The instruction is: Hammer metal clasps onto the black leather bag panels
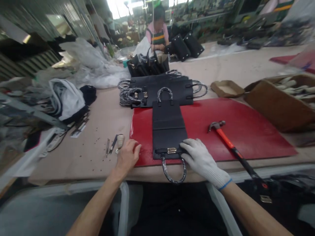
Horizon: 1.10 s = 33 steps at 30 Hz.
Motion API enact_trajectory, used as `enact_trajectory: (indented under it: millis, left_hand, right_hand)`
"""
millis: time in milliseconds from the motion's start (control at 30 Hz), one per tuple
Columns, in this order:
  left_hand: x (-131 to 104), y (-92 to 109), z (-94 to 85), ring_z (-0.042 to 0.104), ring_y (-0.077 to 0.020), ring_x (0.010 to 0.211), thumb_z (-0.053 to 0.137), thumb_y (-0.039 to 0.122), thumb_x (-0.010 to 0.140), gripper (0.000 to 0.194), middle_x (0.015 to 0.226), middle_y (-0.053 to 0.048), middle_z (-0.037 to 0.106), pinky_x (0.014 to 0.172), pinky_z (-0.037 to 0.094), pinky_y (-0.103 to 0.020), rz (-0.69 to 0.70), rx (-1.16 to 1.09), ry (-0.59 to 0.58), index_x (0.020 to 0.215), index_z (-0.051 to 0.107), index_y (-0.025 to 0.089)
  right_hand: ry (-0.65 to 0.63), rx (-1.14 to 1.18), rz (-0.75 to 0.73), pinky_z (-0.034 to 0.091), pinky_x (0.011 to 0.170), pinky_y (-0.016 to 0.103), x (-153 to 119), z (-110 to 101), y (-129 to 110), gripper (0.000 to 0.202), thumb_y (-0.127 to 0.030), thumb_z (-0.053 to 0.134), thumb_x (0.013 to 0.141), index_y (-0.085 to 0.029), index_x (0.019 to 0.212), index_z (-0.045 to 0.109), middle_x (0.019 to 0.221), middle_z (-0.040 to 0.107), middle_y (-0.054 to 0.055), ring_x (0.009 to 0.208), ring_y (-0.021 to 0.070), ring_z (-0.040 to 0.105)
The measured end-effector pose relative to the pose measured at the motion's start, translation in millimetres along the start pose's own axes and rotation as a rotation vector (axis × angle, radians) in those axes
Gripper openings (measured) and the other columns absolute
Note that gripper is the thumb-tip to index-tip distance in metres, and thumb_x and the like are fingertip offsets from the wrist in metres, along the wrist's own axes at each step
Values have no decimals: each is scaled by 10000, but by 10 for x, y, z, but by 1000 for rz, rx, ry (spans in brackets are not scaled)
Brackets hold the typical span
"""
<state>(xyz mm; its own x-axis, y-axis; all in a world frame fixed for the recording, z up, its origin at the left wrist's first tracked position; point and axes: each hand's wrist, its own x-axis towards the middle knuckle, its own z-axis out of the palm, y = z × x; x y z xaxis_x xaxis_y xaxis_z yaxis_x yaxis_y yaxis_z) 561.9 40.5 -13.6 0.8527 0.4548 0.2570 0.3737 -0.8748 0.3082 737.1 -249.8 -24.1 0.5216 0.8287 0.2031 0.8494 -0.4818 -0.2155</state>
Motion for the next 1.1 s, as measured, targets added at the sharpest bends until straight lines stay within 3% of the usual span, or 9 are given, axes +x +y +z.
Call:
enact_trajectory:
  millis: [67, 133, 267, 467, 567, 667, 900, 1100]
  left_hand:
    - [-60, 210, 109, 671, -230, 1067, 561, 229, 1025, 147, 1141, -92, 707, 950, 544, -341, 223, -124, -17, 1105, 670, 172]
    - [-71, 433, 201, 661, -225, 1055, 587, 202, 1017, 149, 1167, -84, 693, 938, 555, -345, 351, -136, -79, 1149, 654, 184]
    - [36, 741, 275, 624, -260, 964, 601, 169, 999, 45, 1037, -97, 658, 822, 571, -371, 434, 44, -271, 1000, 646, 169]
    - [157, 882, 263, 598, -281, 889, 493, 16, 936, 186, 963, -136, 612, 663, 534, -345, 622, 285, -400, 1014, 628, 119]
    - [154, 865, 278, 592, -288, 868, 476, -3, 913, 219, 955, -138, 607, 638, 525, -349, 647, 293, -392, 1027, 619, 118]
    - [146, 730, 282, 591, -280, 897, 467, -17, 904, 244, 979, -132, 625, 710, 548, -366, 653, 199, -386, 1008, 625, 139]
    - [135, 285, 315, 624, -196, 930, 370, -19, 950, 400, 1048, -107, 708, 856, 555, -326, 800, -184, -259, 1020, 722, 159]
    - [65, 256, 402, 633, -196, 929, 384, 16, 994, 390, 1107, -119, 722, 859, 559, -334, 810, -189, -147, 1051, 742, 159]
  right_hand:
    - [-78, -54, -35, 451, 1040, 474, 83, -104, -71, 289, -270, 583, 986, -196, 1246, 687, 1252, 664, 126, 1131, 274, 597]
    - [-152, -102, -83, 478, 902, 402, 177, -193, -126, 237, -262, 597, 984, -194, 1186, 702, 1141, 674, 115, 1032, 263, 602]
    - [-271, -189, -184, 436, 742, 348, 346, -282, -177, 132, -190, 577, 974, -183, 1017, 701, 966, 656, 97, 862, 237, 597]
    - [-365, -269, -247, 423, 686, 333, 458, -305, -261, 209, -90, 489, 963, -162, 981, 685, 936, 648, 112, 806, 230, 626]
    - [-364, -272, -240, 429, 690, 343, 459, -289, -309, 242, -69, 455, 959, -144, 996, 682, 930, 645, 136, 819, 247, 631]
    - [-342, -229, -250, 434, 712, 359, 460, -238, -289, 244, -69, 460, 947, -147, 986, 688, 937, 645, 143, 842, 261, 621]
    - [-289, 44, -334, 471, 822, 349, 383, -154, 66, 273, -43, 528, 855, -181, 946, 745, 1032, 709, 94, 930, 215, 604]
    - [-184, 254, -383, 523, 931, 404, 177, -26, 241, 384, -29, 464, 854, -209, 971, 781, 1102, 748, 83, 984, 207, 636]
